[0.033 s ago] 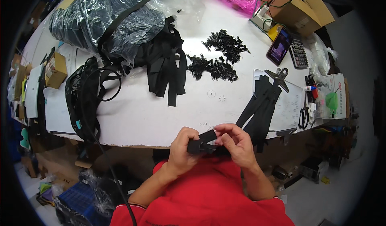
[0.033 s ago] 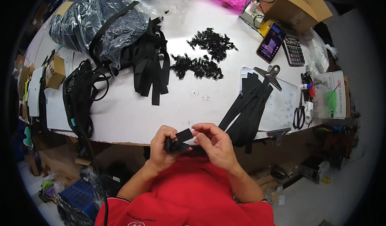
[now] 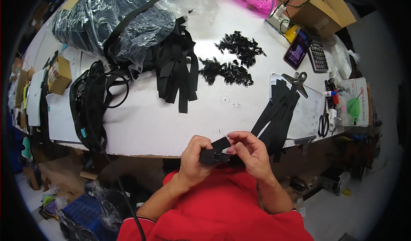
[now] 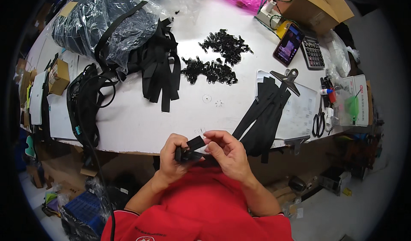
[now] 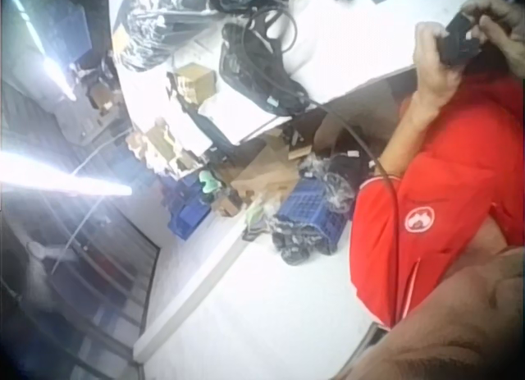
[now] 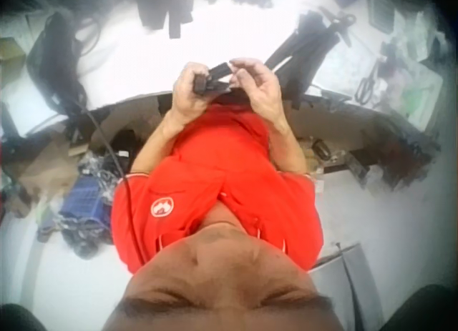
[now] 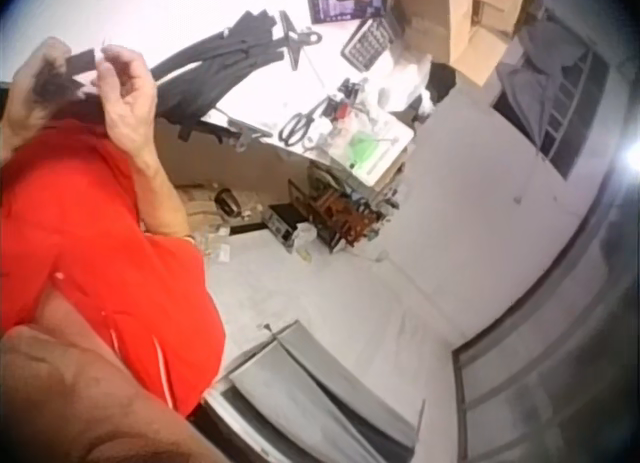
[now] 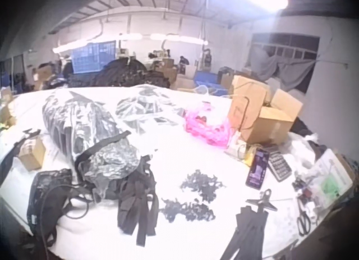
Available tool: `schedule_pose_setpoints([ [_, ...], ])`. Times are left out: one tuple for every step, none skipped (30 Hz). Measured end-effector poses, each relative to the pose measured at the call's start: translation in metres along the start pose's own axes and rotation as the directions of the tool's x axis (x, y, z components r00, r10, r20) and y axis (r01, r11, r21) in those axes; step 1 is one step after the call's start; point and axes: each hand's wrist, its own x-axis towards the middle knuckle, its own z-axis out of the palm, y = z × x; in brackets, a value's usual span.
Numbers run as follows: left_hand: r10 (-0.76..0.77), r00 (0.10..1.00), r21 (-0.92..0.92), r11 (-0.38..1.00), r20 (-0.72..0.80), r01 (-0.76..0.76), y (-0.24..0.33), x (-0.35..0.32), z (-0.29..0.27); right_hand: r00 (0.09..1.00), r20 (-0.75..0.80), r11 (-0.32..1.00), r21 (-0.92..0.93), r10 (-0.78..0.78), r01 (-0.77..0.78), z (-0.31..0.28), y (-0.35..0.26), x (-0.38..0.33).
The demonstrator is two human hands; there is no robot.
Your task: The person repeatedly picks up small black plastic clips and attaches them to the ends of black fabric straps. They handle the components one at a time, securing the clips onto the strap ends and placing the finished units on the table.
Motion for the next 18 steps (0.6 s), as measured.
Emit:
schedule_pose_setpoints([
  [0.002,1.000,0.013,1.000,-0.012,-0.002,0.001,-0.001,0.000,1.000,-0.011,0.996,0.090,-0.015,0.016,0.005,0.001,-0.001],
  [0.004,1.000,0.026,1.000,-0.024,-0.004,0.002,-0.001,0.000,1.000,-0.012,0.995,0.091,-0.029,0.030,0.007,0.003,-0.001],
  [0.009,0.999,0.038,0.999,-0.037,-0.007,0.003,-0.001,0.000,0.999,-0.013,0.995,0.091,-0.044,0.045,0.009,0.004,0.000],
  [0.011,0.999,0.022,1.000,-0.034,-0.010,0.003,-0.002,0.001,0.998,-0.013,0.994,0.090,-0.058,0.059,0.010,0.006,0.000],
  [0.014,0.999,0.007,1.000,-0.031,-0.014,0.002,-0.003,0.002,0.998,-0.028,0.994,0.084,-0.063,0.066,0.011,0.007,0.000],
  [0.016,0.999,-0.007,1.000,-0.029,-0.016,0.002,-0.003,0.002,0.997,-0.042,0.994,0.078,-0.068,0.071,0.011,0.009,0.000],
  [0.004,1.000,-0.042,0.999,-0.011,-0.005,0.002,-0.003,0.002,0.996,-0.056,0.994,0.072,-0.073,0.077,0.011,0.010,0.001],
  [-0.007,1.000,-0.077,0.997,0.009,0.008,0.002,-0.003,0.000,0.995,-0.062,0.995,0.062,-0.073,0.077,0.011,0.011,0.001],
  [-0.014,0.999,-0.114,0.993,0.030,0.018,0.002,-0.002,-0.001,0.995,-0.072,0.996,0.049,-0.076,0.080,0.009,0.010,0.001],
  [-0.189,0.980,-0.226,0.953,0.067,0.200,0.004,-0.005,-0.002,0.994,-0.082,0.996,0.038,-0.079,0.082,0.008,0.010,0.001],
  [-0.352,0.928,-0.325,0.869,0.125,0.374,0.009,-0.012,-0.006,0.987,-0.118,0.992,0.045,-0.113,0.119,0.006,0.009,0.001],
  [-0.491,0.847,-0.409,0.744,0.201,0.528,0.013,-0.015,-0.011,0.976,-0.156,0.986,0.047,-0.150,0.159,0.004,0.006,0.002],
  [-0.490,0.820,-0.272,0.780,0.294,0.564,0.013,-0.015,-0.023,0.963,-0.195,0.979,0.045,-0.187,0.199,-0.001,0.001,0.002],
  [-0.518,0.781,-0.228,0.761,0.348,0.607,0.012,-0.016,-0.034,0.952,-0.222,0.974,0.038,-0.211,0.225,-0.011,-0.002,0.004],
  [-0.535,0.750,-0.253,0.721,0.390,0.646,0.012,-0.019,-0.046,0.931,-0.269,0.966,0.005,-0.247,0.257,-0.021,-0.006,0.004],
  [-0.549,0.714,-0.270,0.677,0.435,0.685,0.012,-0.022,-0.057,0.905,-0.318,0.957,-0.028,-0.282,0.288,-0.031,-0.010,0.003],
  [-0.563,0.719,-0.257,0.685,0.407,0.682,0.009,-0.025,-0.068,0.883,-0.361,0.948,-0.007,-0.300,0.319,-0.039,-0.015,0.002],
  [-0.580,0.723,-0.243,0.691,0.376,0.681,0.008,-0.028,-0.078,0.845,-0.436,0.944,-0.032,-0.310,0.329,-0.050,-0.016,0.000],
])
